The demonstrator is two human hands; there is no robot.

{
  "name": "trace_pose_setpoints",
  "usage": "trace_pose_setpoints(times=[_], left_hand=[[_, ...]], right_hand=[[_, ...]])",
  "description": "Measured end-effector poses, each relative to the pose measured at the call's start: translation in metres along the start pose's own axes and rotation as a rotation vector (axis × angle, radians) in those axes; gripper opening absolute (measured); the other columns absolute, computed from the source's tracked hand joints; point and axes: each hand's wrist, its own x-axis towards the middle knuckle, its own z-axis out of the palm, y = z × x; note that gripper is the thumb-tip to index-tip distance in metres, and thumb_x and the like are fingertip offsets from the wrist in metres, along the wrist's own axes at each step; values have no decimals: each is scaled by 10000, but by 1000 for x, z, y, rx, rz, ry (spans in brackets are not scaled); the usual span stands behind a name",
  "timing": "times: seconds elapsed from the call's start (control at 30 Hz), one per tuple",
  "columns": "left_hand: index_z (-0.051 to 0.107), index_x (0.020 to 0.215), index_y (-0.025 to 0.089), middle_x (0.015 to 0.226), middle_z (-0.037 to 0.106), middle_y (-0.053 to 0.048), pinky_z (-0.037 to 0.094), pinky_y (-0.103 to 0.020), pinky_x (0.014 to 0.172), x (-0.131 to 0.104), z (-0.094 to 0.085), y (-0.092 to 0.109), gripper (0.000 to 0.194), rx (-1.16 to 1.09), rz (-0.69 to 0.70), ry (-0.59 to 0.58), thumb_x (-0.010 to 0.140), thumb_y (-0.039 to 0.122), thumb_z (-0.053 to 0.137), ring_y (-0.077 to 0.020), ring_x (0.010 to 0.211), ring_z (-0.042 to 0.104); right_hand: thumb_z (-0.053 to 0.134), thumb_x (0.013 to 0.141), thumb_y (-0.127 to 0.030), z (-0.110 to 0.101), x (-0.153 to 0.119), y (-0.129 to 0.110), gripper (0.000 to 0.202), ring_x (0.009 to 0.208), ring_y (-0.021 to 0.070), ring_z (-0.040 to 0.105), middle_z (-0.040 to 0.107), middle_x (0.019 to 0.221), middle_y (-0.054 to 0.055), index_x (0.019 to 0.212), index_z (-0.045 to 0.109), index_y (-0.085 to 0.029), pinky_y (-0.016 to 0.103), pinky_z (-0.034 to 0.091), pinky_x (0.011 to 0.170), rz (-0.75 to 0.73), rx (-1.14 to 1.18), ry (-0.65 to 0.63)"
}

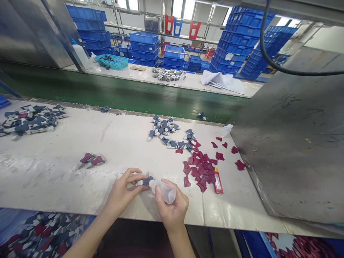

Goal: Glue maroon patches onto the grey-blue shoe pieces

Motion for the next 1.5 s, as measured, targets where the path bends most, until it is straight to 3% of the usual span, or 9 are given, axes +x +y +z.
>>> trace_pose_setpoints(times=[0.57, 0.73, 1.1, 1.27, 1.37, 1.5], left_hand=[[448, 956, 275, 931, 792, 54, 465, -309, 792, 0, 1, 1, 352, -31, -41, -4, 760, 197, 730, -182, 872, 701], [439, 952, 277, 926, 791, 60, 460, -307, 791, 0, 1, 2, 382, -17, -56, -1, 750, 222, 759, -187, 875, 705], [435, 959, 282, 941, 789, 59, 469, -307, 810, 1, 0, 0, 384, 8, -39, -1, 759, 258, 762, -184, 914, 706], [450, 961, 274, 963, 784, 28, 482, -321, 804, -1, 4, -3, 369, 47, -23, 4, 760, 291, 759, -192, 878, 704], [489, 991, 264, 1033, 768, -19, 499, -342, 785, 0, 1, 0, 310, 147, 11, -57, 790, 324, 718, -207, 847, 699], [552, 1096, 277, 1124, 737, -54, 515, -378, 871, 19, -31, 25, 408, 368, 115, -364, 749, 370, 746, -267, 1034, 675]], right_hand=[[673, 844, -250, -2, 1, -1, 111, 597, 162, 689, 732, 740, 36, 896, 713, -160, 230, 561, 559, 45, 75, -96], [669, 845, -271, -6, 0, -5, 111, 566, 161, 663, 709, 692, 25, 838, 716, -170, 239, 533, 534, 102, 73, -25], [697, 812, -261, -21, 4, -1, 87, 562, 175, 648, 704, 697, 30, 829, 712, -178, 274, 518, 543, 44, -16, 27], [684, 824, -338, -21, 0, -2, 168, 611, 183, 649, 693, 725, 42, 846, 699, -172, 280, 519, 564, 216, 83, 74], [680, 824, -409, -25, 4, 6, 266, 681, 209, 668, 697, 805, 66, 918, 656, -162, 289, 526, 566, 350, 140, 111], [763, 749, -398, -27, 21, 18, 331, 685, 194, 675, 687, 760, 18, 869, 513, -218, 291, 544, 639, 354, 164, 5]])
